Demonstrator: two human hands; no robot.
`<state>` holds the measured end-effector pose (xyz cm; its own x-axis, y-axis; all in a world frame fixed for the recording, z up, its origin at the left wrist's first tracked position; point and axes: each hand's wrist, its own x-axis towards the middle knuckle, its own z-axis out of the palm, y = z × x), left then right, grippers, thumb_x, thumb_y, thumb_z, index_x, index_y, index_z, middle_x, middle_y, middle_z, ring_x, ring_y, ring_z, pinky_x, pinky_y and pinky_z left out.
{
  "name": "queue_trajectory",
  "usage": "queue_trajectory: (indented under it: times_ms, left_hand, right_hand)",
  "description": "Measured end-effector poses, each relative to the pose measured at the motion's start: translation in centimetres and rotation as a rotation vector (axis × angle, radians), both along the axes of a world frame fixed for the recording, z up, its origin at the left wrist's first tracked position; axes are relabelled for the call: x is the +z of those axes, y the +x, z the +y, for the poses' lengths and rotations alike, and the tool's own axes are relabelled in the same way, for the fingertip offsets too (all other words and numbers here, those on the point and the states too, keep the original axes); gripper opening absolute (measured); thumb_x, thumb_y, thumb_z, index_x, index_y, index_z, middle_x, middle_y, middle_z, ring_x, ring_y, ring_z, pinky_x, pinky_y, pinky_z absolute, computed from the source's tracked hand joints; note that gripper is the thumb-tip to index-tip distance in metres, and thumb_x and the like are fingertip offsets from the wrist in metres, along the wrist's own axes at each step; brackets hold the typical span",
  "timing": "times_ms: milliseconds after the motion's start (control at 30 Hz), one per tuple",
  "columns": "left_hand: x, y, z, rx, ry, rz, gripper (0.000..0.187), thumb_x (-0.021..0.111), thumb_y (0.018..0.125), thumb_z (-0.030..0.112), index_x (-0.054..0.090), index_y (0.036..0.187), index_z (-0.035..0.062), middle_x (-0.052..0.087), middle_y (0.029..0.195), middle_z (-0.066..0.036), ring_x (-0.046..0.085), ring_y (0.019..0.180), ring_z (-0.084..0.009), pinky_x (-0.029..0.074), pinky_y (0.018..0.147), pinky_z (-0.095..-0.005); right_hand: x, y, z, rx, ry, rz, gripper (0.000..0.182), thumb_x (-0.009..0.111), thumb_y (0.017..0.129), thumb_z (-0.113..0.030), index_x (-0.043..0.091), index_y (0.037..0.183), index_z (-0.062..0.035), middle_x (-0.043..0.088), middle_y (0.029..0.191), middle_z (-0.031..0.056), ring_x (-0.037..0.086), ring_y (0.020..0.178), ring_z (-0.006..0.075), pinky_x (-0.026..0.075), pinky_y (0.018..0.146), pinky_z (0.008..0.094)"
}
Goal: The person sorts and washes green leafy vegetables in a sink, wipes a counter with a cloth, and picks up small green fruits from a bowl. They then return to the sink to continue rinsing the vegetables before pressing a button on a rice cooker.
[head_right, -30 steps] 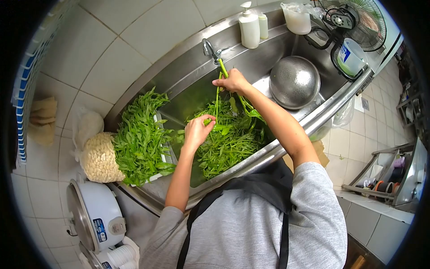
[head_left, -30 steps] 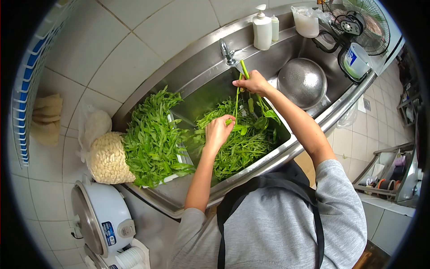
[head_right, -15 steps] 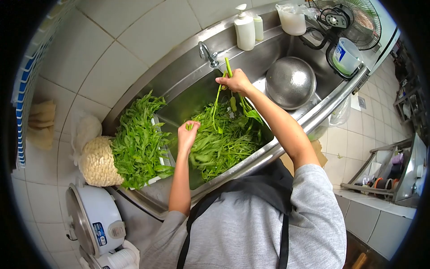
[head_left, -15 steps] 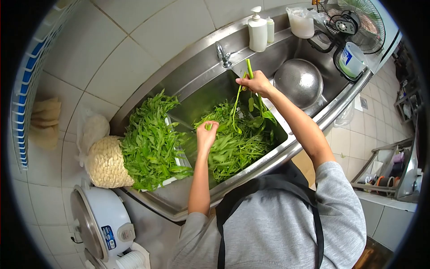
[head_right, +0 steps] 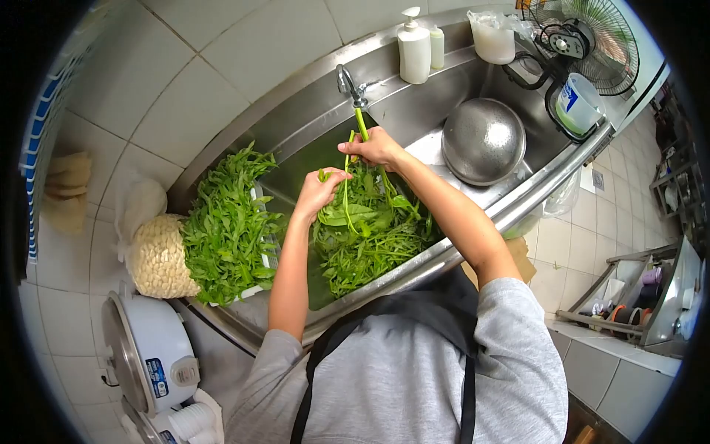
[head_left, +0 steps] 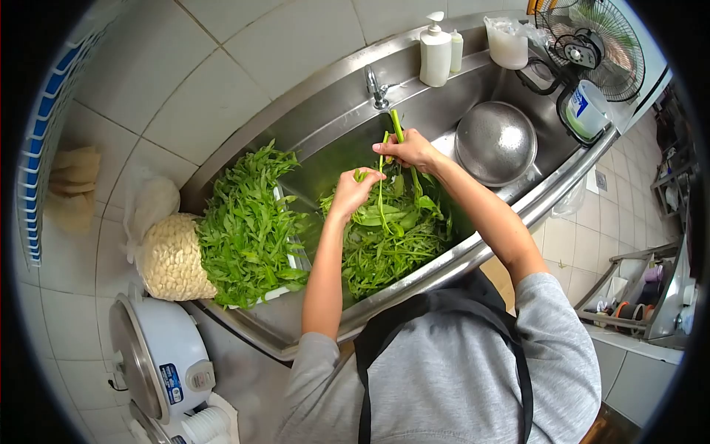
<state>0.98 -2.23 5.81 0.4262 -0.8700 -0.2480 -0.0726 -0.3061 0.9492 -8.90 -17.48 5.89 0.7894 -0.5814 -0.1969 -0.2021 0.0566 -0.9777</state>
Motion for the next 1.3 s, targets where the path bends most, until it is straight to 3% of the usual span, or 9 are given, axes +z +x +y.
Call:
queue_trajectory:
  times_ms: [167, 433, 500, 633, 733, 833, 1000, 1233, 1300]
  left_hand:
    - [-0.5, 0.3, -0.3, -0.004, -0.009, 0.118, 0.021, 0.050, 0.084, 0.020, 0.058, 0.078, 0.0025, 0.031, 0.052, 0.008, 0.024, 0.042, -0.0018, 0.018, 0.039, -0.0200]
    - [-5.6, 2.4, 0.9, 0.470, -0.022, 0.195, 0.024, 0.048, 0.080, 0.025, 0.054, 0.071, 0.0029, 0.040, 0.052, 0.004, 0.034, 0.042, -0.0064, 0.026, 0.040, -0.0219]
    - [-6.1, 1.9, 2.3, 0.521, -0.139, 0.185, 0.026, 0.046, 0.083, 0.027, 0.052, 0.075, 0.0037, 0.044, 0.055, 0.002, 0.038, 0.046, -0.0076, 0.030, 0.044, -0.0223]
    - [-5.3, 1.2, 4.2, 0.460, -0.200, 0.192, 0.026, 0.051, 0.085, 0.029, 0.049, 0.077, 0.0044, 0.045, 0.057, 0.001, 0.040, 0.048, -0.0083, 0.033, 0.046, -0.0224]
    - [-4.6, 0.5, 4.7, 0.135, -0.034, 0.021, 0.025, 0.062, 0.083, 0.026, 0.054, 0.083, 0.0027, 0.050, 0.060, 0.001, 0.040, 0.049, -0.0055, 0.032, 0.046, -0.0213]
    - [-3.3, -0.7, 4.2, -0.054, 0.072, -0.058, 0.023, 0.061, 0.083, 0.025, 0.058, 0.087, 0.0030, 0.050, 0.059, 0.002, 0.037, 0.046, -0.0038, 0.030, 0.043, -0.0207]
    - [-3.5, -1.4, 2.0, -0.131, -0.026, -0.147, 0.026, 0.058, 0.085, 0.027, 0.064, 0.100, 0.0070, 0.047, 0.056, 0.007, 0.034, 0.044, -0.0024, 0.028, 0.041, -0.0201]
    - [-3.2, -1.5, -0.1, -0.185, 0.029, -0.078, 0.028, 0.059, 0.084, 0.029, 0.064, 0.098, 0.0052, 0.046, 0.056, 0.007, 0.035, 0.046, -0.0029, 0.029, 0.043, -0.0200]
    - [-3.4, -1.4, -0.5, -0.167, 0.023, -0.080, 0.026, 0.059, 0.084, 0.028, 0.064, 0.096, 0.0050, 0.046, 0.056, 0.007, 0.035, 0.046, -0.0029, 0.030, 0.043, -0.0202]
  right_hand:
    - [-0.5, 0.2, -0.1, 0.037, 0.020, 0.013, 0.037, 0.074, 0.069, -0.035, 0.054, 0.060, -0.0051, 0.046, 0.049, 0.0004, 0.039, 0.040, 0.0083, 0.029, 0.036, 0.0239]
    - [-2.2, 1.1, 0.4, -0.093, -0.048, -0.041, 0.034, 0.071, 0.073, -0.032, 0.056, 0.064, -0.0028, 0.050, 0.052, 0.0016, 0.041, 0.040, 0.0093, 0.033, 0.037, 0.0241]
    - [-2.6, 0.7, -0.1, -0.123, 0.116, -0.070, 0.032, 0.067, 0.078, -0.030, 0.057, 0.070, -0.0010, 0.053, 0.058, 0.0032, 0.043, 0.040, 0.0103, 0.037, 0.038, 0.0245]
    - [-3.3, 1.0, -1.7, -0.221, 0.405, -0.014, 0.025, 0.058, 0.086, -0.024, 0.054, 0.084, 0.0009, 0.050, 0.064, 0.0052, 0.045, 0.046, 0.0123, 0.038, 0.037, 0.0251]
    - [-3.8, 1.5, -2.7, -0.256, 0.533, 0.003, 0.023, 0.053, 0.088, -0.021, 0.050, 0.089, 0.0024, 0.049, 0.069, 0.0083, 0.045, 0.047, 0.0147, 0.040, 0.036, 0.0257]
    - [-3.9, 2.0, -3.2, -0.247, 0.586, 0.040, 0.023, 0.051, 0.089, -0.021, 0.050, 0.090, 0.0023, 0.048, 0.071, 0.0088, 0.046, 0.047, 0.0151, 0.043, 0.037, 0.0245]
    - [-3.4, 2.4, -3.1, -0.220, 0.685, 0.073, 0.020, 0.050, 0.089, -0.020, 0.050, 0.088, -0.0003, 0.048, 0.075, 0.0084, 0.048, 0.051, 0.0156, 0.049, 0.039, 0.0224]
    - [-4.1, 3.2, -2.6, -0.278, 0.731, 0.055, 0.019, 0.051, 0.089, -0.021, 0.049, 0.089, -0.0020, 0.048, 0.074, 0.0066, 0.050, 0.053, 0.0141, 0.048, 0.040, 0.0218]
    - [-4.0, 3.4, -2.3, -0.311, 0.748, 0.028, 0.019, 0.050, 0.089, -0.018, 0.047, 0.088, 0.0005, 0.047, 0.074, 0.0095, 0.049, 0.053, 0.0181, 0.051, 0.040, 0.0258]
